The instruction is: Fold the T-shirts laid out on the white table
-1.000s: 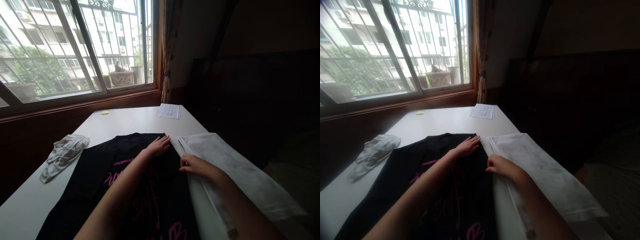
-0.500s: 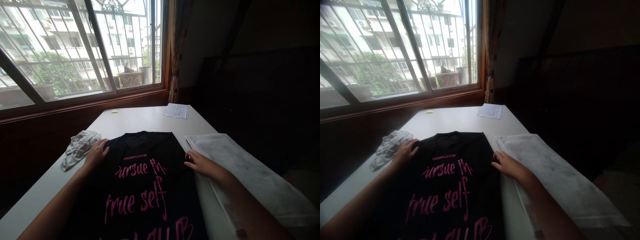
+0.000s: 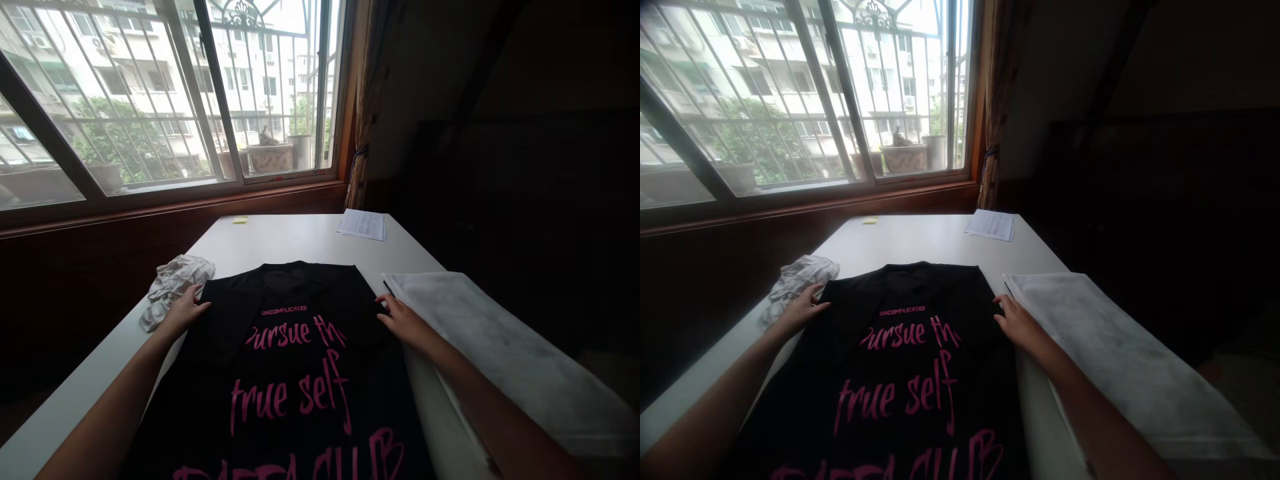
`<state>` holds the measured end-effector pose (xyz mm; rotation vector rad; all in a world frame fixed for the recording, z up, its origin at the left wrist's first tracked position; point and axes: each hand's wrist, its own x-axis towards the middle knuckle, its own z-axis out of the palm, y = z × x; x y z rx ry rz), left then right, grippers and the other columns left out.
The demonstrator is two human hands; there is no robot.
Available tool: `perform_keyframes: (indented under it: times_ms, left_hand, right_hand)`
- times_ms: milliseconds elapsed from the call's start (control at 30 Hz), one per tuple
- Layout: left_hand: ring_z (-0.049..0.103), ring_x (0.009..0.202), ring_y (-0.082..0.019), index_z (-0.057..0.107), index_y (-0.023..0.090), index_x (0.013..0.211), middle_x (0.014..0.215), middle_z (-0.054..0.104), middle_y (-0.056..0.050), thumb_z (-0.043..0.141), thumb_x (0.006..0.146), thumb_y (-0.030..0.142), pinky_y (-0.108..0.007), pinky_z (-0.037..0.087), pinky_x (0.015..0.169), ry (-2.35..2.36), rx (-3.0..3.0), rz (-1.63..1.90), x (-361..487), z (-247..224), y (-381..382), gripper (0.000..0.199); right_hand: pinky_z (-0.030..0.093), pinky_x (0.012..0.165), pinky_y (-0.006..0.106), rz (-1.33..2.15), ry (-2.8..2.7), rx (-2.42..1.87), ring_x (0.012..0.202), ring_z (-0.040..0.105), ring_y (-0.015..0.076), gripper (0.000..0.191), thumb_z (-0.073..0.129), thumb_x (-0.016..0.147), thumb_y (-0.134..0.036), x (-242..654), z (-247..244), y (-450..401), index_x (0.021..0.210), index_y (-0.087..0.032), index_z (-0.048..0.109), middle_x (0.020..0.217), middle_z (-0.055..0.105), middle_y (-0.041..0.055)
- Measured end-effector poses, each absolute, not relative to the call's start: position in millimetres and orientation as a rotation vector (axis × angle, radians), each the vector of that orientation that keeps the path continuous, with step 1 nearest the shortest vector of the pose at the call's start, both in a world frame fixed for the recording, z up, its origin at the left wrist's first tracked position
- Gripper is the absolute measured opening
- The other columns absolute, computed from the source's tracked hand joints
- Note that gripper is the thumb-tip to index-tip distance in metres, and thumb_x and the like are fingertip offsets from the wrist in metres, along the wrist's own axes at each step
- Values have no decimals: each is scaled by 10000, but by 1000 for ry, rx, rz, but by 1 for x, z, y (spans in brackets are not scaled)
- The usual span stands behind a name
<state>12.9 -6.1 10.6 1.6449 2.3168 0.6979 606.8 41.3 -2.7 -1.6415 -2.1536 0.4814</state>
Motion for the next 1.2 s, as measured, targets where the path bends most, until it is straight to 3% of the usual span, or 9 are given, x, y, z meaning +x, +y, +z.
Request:
perform_keyframes:
  times_ms: [300,500,733,867,1000,1200]
  left_hand:
    - [674,813,-281,528,166,1386,841,627,-23,637,710,590,-384,544,746,2189,1637,932,-1,20,-27,806]
    - [664,858,-271,550,198,1348,878,633,-29,608,746,570,-375,539,772,2239,1584,1031,-8,15,-33,710]
    - [674,887,-266,593,218,1290,946,662,-51,586,797,515,-374,543,806,2358,1541,1099,-4,14,-37,576]
    - [680,888,-267,593,203,1289,983,680,-69,566,814,525,-366,553,776,2322,1572,1106,-4,13,-41,575]
    - [682,886,-267,607,187,1271,975,685,-79,560,806,530,-364,549,777,2324,1587,1123,-7,10,-39,580]
    - [682,890,-261,603,199,1279,974,683,-72,568,814,524,-375,546,820,2321,1603,1127,-10,7,-37,569]
  right_hand:
    - [469,892,321,511,-2166,-1722,1083,643,250,300,573,879,-172,586,-3,79,1173,-220,534,1176,671,124]
    - [449,712,270,578,-2142,-1819,844,660,212,319,604,869,-190,559,11,116,1177,-207,525,926,706,57]
    - [449,795,305,503,-2070,-1819,956,654,244,370,576,914,-276,537,15,128,1264,-186,498,998,702,93]
    - [470,782,329,528,-2025,-1845,898,669,254,451,555,944,-439,546,17,102,1308,-183,480,910,695,73]
    - [506,697,333,879,-1956,-1832,772,684,235,656,598,896,-554,566,22,44,1417,-208,400,861,690,36]
    - [559,738,366,1333,-1830,-1699,846,723,271,879,720,785,-544,582,39,-73,1515,-266,316,975,730,54]
